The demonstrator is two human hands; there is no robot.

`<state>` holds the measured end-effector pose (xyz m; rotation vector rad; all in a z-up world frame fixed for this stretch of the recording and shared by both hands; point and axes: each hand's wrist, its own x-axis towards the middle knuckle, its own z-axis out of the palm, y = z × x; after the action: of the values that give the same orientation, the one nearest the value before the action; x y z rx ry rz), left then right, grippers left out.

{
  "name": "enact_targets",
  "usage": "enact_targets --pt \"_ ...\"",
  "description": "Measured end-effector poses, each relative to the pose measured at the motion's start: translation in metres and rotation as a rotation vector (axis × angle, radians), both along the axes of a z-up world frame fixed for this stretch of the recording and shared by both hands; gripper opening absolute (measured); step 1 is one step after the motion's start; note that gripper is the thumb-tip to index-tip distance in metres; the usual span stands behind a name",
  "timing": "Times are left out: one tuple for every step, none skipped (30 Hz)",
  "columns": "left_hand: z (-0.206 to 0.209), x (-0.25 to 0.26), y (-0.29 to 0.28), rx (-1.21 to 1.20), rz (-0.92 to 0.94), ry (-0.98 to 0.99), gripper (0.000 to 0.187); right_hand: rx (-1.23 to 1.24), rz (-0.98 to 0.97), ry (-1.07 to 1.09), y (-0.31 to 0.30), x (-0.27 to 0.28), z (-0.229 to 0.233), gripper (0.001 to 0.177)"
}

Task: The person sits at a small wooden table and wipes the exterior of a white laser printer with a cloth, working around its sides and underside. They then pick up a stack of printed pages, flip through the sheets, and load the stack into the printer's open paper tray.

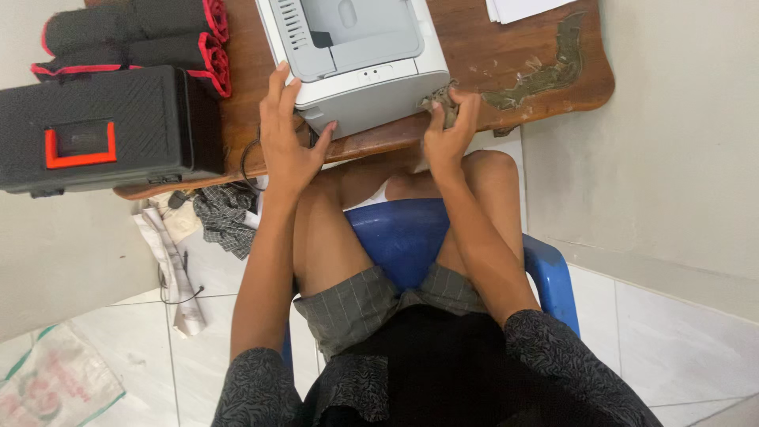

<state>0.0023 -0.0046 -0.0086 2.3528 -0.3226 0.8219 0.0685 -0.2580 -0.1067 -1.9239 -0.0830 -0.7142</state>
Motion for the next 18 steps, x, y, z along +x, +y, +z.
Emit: enact_targets --pt "0.000 0.000 0.000 -0.009 -0.005 0.004 0.094 -0.003 -0.001 0.035 -0.001 -0.001 0.000 0.024" --pt "-0.001 0.001 0.001 -0.018 -0.010 0.008 0.093 -0.005 -0.003 0.069 0.000 -0.002 0.000 0.025" --pt "-0.001 0.000 0.002 -0.024 -0.013 0.014 0.093 -0.006 -0.003 0.106 0.001 -0.004 -0.001 0.025" --pt "-0.002 0.000 0.001 -0.029 -0.013 0.020 0.093 -0.054 -0.008 0.117 0.002 -0.005 -0.001 0.026" --pt "-0.002 0.000 0.002 -0.031 -0.012 0.026 0.093 -0.099 -0.013 0.128 0.002 -0.006 -0.002 0.028" --pt "-0.002 -0.002 0.002 -0.032 -0.012 0.033 0.093 -0.145 -0.018 0.140 0.001 -0.007 -0.002 0.029" --pt "-0.001 -0.001 0.001 -0.028 -0.014 0.022 0.093 -0.127 -0.005 0.158 0.000 -0.005 -0.001 0.029" --pt "-0.001 -0.001 0.001 -0.024 -0.017 0.010 0.093 -0.110 0.009 0.176 -0.003 -0.003 0.001 0.030" --pt "0.001 -0.001 0.001 -0.017 -0.019 0.000 0.093 -0.091 0.023 0.195 -0.005 -0.002 0.002 0.030" --pt "0.002 0.000 0.001 -0.012 -0.014 0.001 0.094 -0.075 0.027 0.173 -0.007 -0.001 0.004 0.031" --pt "0.002 0.000 0.000 -0.008 -0.008 0.003 0.094 -0.060 0.033 0.152 -0.008 0.000 0.004 0.032" --pt "0.001 0.001 0.001 -0.003 -0.001 0.005 0.094 -0.046 0.039 0.131 -0.008 0.001 0.004 0.033" --pt "0.000 -0.001 0.001 -0.015 0.000 0.023 0.093 -0.049 0.049 0.140 -0.008 0.000 0.003 0.032" --pt "-0.001 -0.001 0.002 -0.026 0.000 0.041 0.091 -0.052 0.060 0.148 -0.006 -0.001 0.001 0.032" --pt "-0.003 0.000 0.002 -0.038 -0.002 0.056 0.090 -0.056 0.067 0.155 -0.005 -0.002 0.000 0.032" --pt "-0.003 -0.001 0.002 -0.036 -0.002 0.045 0.090 -0.124 0.052 0.150 -0.002 -0.003 -0.001 0.032" --pt "-0.003 0.000 0.002 -0.033 -0.003 0.033 0.091 -0.191 0.035 0.143 0.000 -0.003 -0.002 0.033" --pt "-0.003 0.000 0.002 -0.031 -0.004 0.021 0.091 -0.257 0.019 0.137 0.000 -0.003 -0.001 0.034"
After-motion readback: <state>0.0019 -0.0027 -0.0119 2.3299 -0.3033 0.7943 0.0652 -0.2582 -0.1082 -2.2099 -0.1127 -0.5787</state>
